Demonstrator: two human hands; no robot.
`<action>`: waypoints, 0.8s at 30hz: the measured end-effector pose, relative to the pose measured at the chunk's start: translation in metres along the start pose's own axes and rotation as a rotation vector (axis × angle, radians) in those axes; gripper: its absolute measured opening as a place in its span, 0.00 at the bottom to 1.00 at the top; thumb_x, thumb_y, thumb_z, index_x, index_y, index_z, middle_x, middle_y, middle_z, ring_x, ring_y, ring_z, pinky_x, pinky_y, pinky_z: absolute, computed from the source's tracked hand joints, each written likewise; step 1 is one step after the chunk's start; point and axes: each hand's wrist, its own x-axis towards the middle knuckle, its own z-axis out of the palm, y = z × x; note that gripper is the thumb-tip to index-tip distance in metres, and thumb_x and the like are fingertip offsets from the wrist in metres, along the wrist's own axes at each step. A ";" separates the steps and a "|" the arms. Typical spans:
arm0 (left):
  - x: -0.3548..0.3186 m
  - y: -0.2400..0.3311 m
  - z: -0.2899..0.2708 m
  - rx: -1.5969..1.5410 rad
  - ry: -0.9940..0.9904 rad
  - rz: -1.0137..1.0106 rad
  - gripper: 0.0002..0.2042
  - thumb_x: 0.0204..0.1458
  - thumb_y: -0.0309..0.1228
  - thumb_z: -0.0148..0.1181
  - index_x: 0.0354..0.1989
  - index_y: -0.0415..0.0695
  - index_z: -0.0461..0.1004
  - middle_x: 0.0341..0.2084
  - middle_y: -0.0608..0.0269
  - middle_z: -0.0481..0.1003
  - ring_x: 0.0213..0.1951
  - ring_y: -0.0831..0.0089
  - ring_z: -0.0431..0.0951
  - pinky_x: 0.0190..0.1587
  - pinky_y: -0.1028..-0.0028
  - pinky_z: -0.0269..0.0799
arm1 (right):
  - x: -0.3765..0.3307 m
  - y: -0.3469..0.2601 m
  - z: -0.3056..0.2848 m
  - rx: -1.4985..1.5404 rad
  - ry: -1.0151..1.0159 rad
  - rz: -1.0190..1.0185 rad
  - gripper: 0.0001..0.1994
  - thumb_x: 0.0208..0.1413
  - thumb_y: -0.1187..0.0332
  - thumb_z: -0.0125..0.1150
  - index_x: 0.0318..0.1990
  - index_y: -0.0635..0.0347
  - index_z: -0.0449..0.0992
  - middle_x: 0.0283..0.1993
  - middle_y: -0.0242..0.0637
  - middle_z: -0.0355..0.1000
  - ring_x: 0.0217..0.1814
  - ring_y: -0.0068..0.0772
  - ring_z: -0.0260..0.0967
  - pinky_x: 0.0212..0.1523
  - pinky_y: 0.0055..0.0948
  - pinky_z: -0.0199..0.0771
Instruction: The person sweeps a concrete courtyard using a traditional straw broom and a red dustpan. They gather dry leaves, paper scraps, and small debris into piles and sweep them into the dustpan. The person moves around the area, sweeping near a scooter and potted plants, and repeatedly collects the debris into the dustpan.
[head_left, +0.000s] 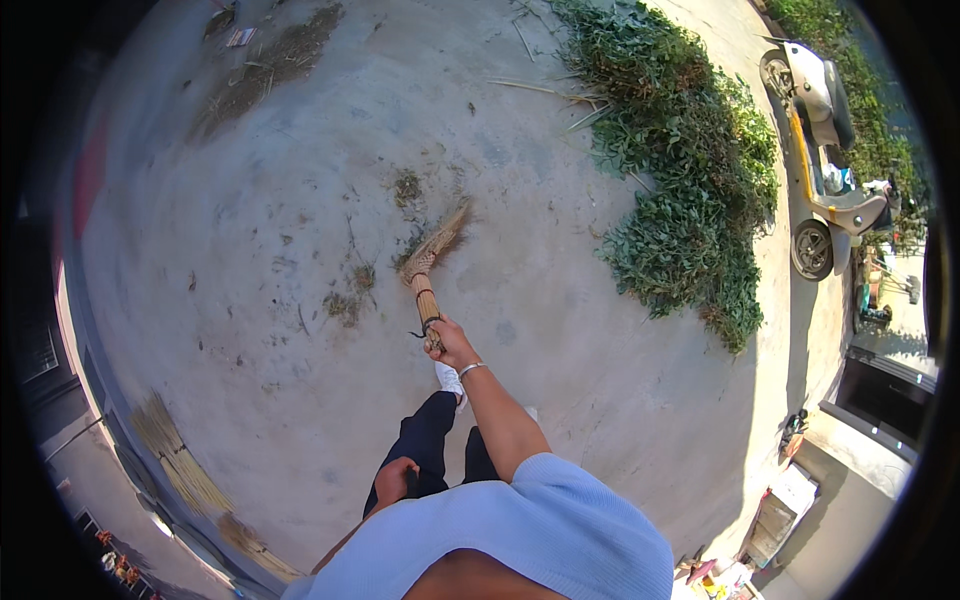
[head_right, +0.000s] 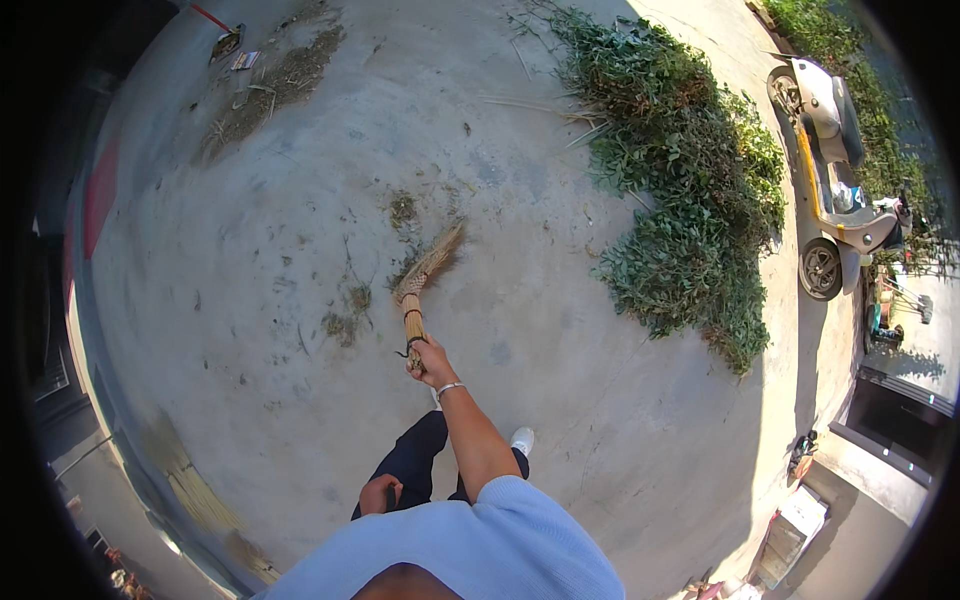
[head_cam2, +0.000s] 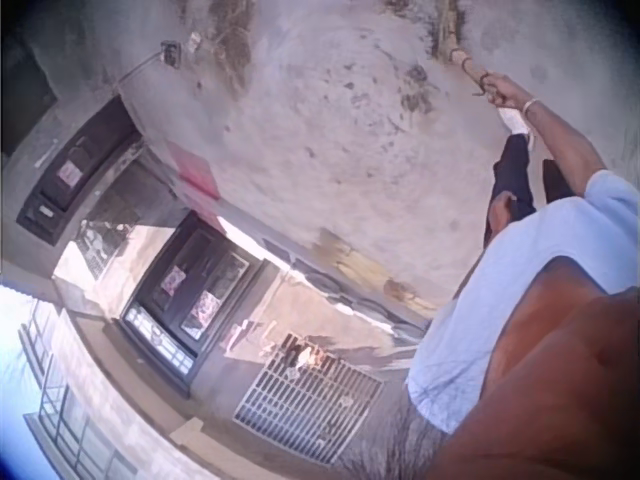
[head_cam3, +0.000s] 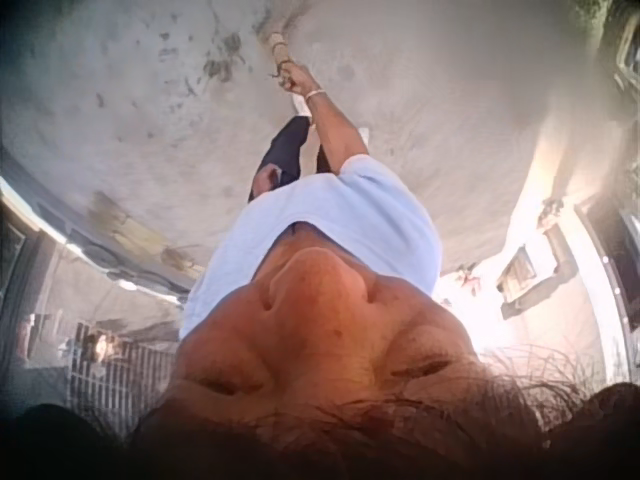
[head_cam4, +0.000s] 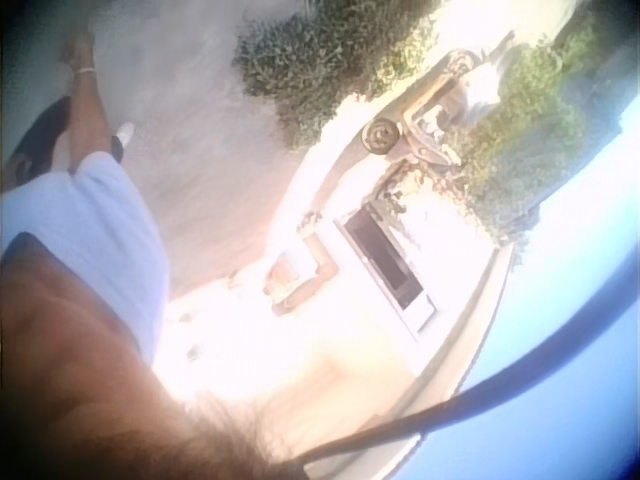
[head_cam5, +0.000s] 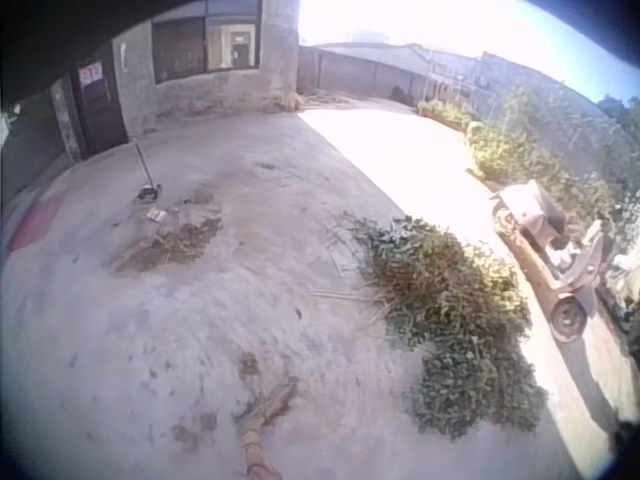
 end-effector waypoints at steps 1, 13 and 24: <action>0.002 -0.002 -0.003 -0.027 -0.005 -0.031 0.02 0.40 0.27 0.59 0.23 0.46 0.72 0.17 0.59 0.72 0.22 0.65 0.73 0.25 0.70 0.65 | -0.007 -0.009 -0.011 -0.089 -0.014 -0.058 0.10 0.51 0.71 0.49 0.41 0.50 0.61 0.23 0.33 0.60 0.15 0.27 0.60 0.08 0.21 0.53; 0.079 0.027 -0.017 -0.219 0.053 -0.081 0.04 0.39 0.24 0.59 0.25 0.45 0.72 0.20 0.61 0.75 0.24 0.69 0.76 0.26 0.74 0.68 | -0.096 -0.175 -0.178 -0.190 0.611 -0.255 0.06 0.50 0.71 0.48 0.35 0.57 0.60 0.19 0.35 0.60 0.12 0.29 0.59 0.08 0.27 0.55; 0.123 0.077 0.019 -0.393 -0.074 -0.294 0.11 0.43 0.39 0.60 0.30 0.47 0.72 0.26 0.61 0.75 0.31 0.68 0.76 0.36 0.72 0.69 | 0.168 -0.305 0.151 -0.244 -0.008 0.039 0.04 0.52 0.70 0.47 0.35 0.55 0.62 0.20 0.35 0.59 0.16 0.33 0.61 0.08 0.22 0.51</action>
